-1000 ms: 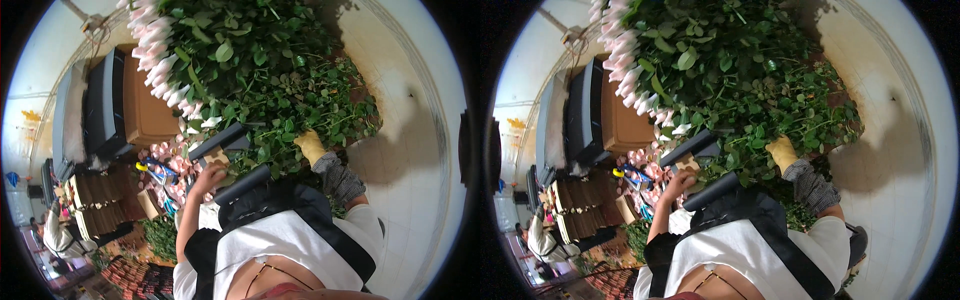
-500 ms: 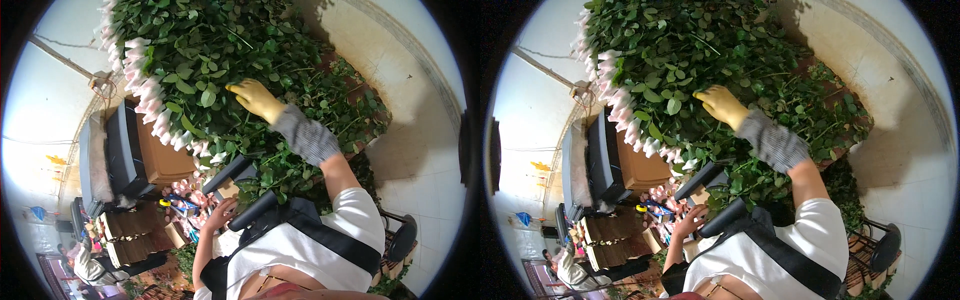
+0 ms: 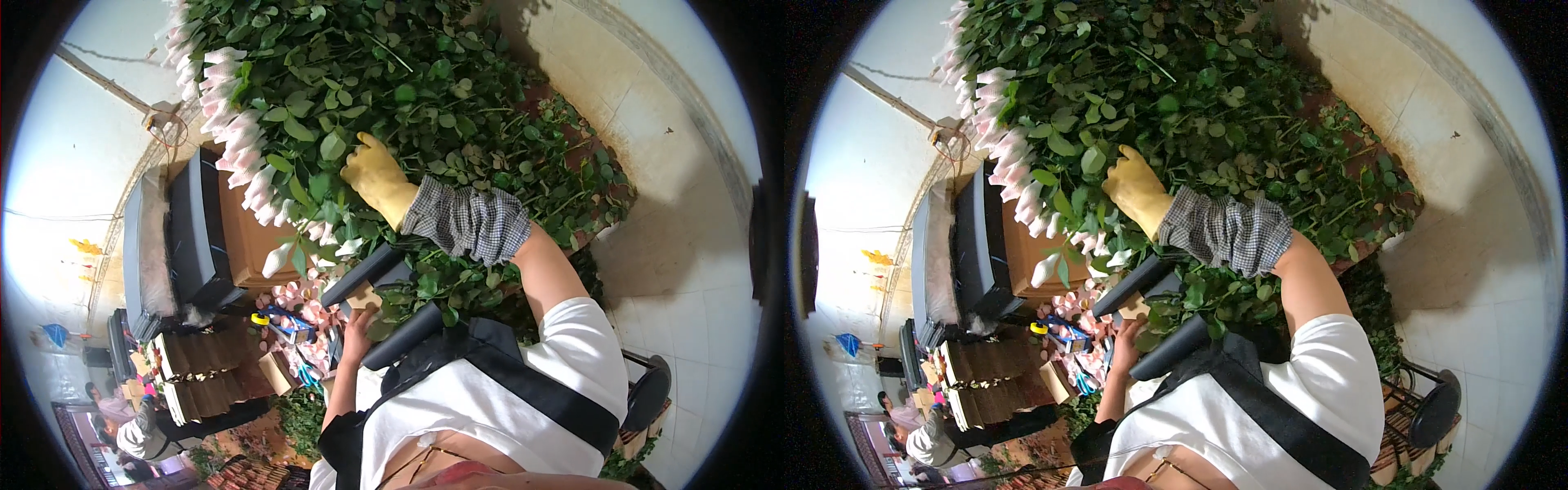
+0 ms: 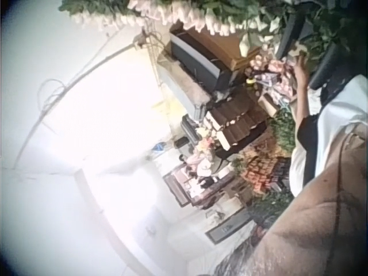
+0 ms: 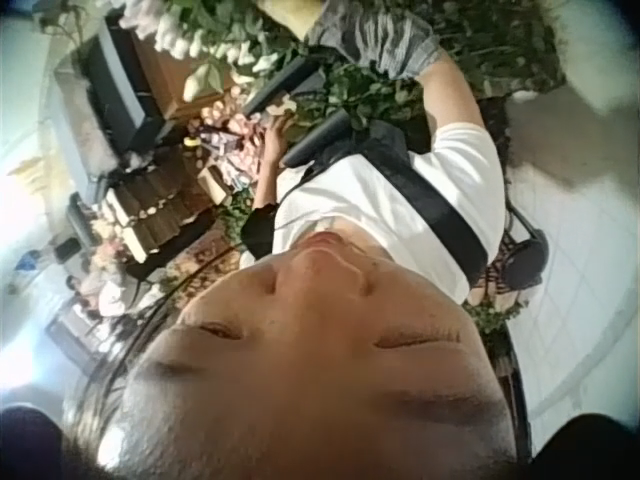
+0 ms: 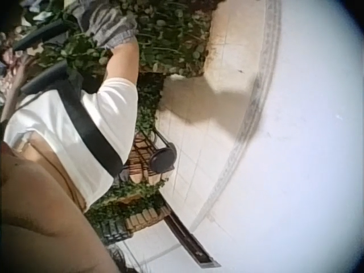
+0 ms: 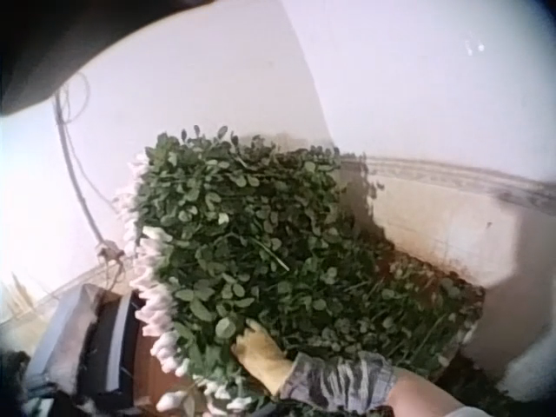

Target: The person picks up pink roses, places them into a black box, secures them with tape and plastic wrap, and uses tweezers to refine the arrangement.

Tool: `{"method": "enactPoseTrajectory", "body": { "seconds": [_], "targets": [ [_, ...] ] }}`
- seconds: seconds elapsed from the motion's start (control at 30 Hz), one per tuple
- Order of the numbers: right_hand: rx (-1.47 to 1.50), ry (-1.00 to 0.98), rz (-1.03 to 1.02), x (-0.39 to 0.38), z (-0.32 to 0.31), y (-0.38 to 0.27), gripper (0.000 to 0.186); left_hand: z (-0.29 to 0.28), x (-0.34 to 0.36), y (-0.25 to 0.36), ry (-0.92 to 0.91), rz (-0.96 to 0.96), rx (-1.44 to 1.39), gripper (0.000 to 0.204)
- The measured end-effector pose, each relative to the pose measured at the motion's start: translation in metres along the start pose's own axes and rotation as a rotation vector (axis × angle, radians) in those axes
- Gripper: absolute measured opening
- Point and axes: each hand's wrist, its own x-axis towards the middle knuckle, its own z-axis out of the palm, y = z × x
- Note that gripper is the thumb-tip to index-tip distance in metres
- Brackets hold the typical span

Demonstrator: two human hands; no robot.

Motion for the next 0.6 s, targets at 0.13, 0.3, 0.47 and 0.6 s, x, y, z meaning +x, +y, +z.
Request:
{"method": "enactPoseTrajectory", "body": {
  "seconds": [0.13, 0.3, 0.47, 0.6],
  "targets": [
    [0.074, 0.143, -0.004, -0.002, 0.077, 0.054, 0.023, 0.004, 0.007, -0.006, -0.034, 0.008, 0.030, 0.050],
    [-0.175, -0.027, -0.044, -0.005, 0.082, 0.057, 0.018, 0.005, 0.010, -0.008, -0.017, 0.023, 0.035, 0.057],
    [0.325, 0.242, -0.406, -0.052, -0.012, -0.003, 0.020, 0.025, -0.001, -0.037, 0.035, -0.055, -0.142, 0.052],
    [0.111, -0.084, -0.589, -0.112, -0.048, -0.036, 0.038, 0.025, -0.014, -0.033, 0.126, -0.057, -0.241, 0.048]
  ]
}}
